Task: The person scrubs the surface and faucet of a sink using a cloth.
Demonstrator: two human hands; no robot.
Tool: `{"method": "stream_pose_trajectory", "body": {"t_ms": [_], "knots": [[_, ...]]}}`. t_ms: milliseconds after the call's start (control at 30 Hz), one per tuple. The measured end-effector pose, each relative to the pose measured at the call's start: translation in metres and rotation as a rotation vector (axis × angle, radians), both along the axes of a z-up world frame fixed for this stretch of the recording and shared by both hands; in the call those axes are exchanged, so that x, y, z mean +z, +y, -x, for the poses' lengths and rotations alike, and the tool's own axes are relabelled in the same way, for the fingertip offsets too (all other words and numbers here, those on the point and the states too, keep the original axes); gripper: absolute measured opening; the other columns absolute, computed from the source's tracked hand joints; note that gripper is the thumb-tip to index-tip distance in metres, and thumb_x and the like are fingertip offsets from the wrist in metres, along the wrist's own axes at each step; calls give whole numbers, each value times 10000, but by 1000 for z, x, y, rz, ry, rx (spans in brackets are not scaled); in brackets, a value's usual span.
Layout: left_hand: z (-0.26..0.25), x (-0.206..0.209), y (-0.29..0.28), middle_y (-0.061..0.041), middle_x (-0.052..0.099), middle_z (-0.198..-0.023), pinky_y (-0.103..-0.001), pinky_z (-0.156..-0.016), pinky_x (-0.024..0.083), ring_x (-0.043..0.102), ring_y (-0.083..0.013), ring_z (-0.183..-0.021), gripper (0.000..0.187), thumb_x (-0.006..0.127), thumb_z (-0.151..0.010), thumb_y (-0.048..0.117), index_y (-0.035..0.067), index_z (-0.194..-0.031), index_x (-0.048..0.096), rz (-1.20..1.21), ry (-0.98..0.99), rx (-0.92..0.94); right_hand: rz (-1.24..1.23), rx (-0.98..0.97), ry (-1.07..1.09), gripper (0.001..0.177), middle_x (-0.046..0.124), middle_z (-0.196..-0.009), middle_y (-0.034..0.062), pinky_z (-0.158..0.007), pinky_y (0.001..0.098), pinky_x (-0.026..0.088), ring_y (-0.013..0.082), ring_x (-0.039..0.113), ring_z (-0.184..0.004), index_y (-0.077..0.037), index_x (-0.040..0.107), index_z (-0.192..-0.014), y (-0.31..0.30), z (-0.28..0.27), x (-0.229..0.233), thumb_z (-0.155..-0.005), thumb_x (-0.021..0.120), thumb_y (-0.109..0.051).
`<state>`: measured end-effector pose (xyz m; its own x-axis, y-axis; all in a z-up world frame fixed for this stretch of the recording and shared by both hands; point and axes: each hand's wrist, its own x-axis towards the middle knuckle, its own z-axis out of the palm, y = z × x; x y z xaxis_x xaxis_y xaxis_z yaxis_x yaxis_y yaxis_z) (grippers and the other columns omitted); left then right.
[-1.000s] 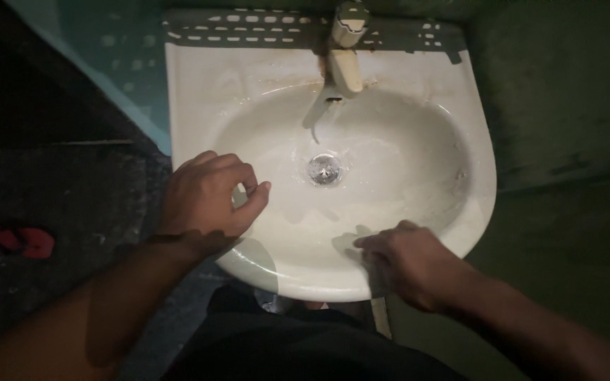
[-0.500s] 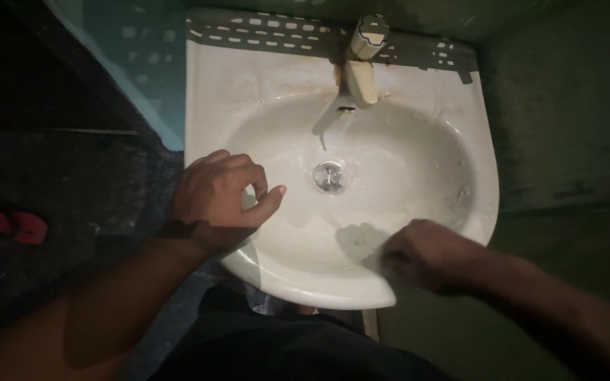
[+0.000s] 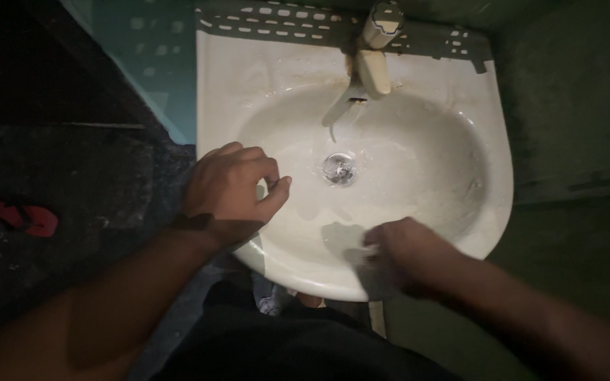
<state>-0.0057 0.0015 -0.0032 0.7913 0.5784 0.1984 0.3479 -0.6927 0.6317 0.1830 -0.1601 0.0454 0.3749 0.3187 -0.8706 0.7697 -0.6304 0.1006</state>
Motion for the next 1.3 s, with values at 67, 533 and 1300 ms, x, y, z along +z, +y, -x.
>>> {"method": "stream_pose_trajectory", "body": {"t_ms": [67, 533, 1300], "knots": [[-1, -2, 0, -57, 686, -732, -427, -730, 501, 619, -264, -758, 226, 751, -832, 237, 86, -670, 704, 3, 4, 10, -451, 76, 254, 410, 807, -1056, 100, -839, 286, 615, 141, 754, -829, -69, 709, -1245, 2, 21, 6, -888, 748, -266], [-2, -4, 0, -58, 697, -890, -433, -823, 490, 615, -274, -873, 228, 739, -836, 214, 80, -656, 699, -4, -32, -24, -782, 327, -18, 268, 734, -1201, 136, -949, 419, 507, 288, 664, -1089, -84, 737, -1121, -107, -91, -26, -921, 592, -188], [-2, -2, 2, -58, 688, -911, -449, -882, 456, 614, -272, -922, 231, 710, -872, 263, 98, -712, 731, -11, 132, -92, -159, 1088, -434, 546, 489, -1418, 377, -1012, 595, 498, 492, 566, -1258, -174, 372, -1550, -90, -95, -21, -1063, 299, -408]]}}
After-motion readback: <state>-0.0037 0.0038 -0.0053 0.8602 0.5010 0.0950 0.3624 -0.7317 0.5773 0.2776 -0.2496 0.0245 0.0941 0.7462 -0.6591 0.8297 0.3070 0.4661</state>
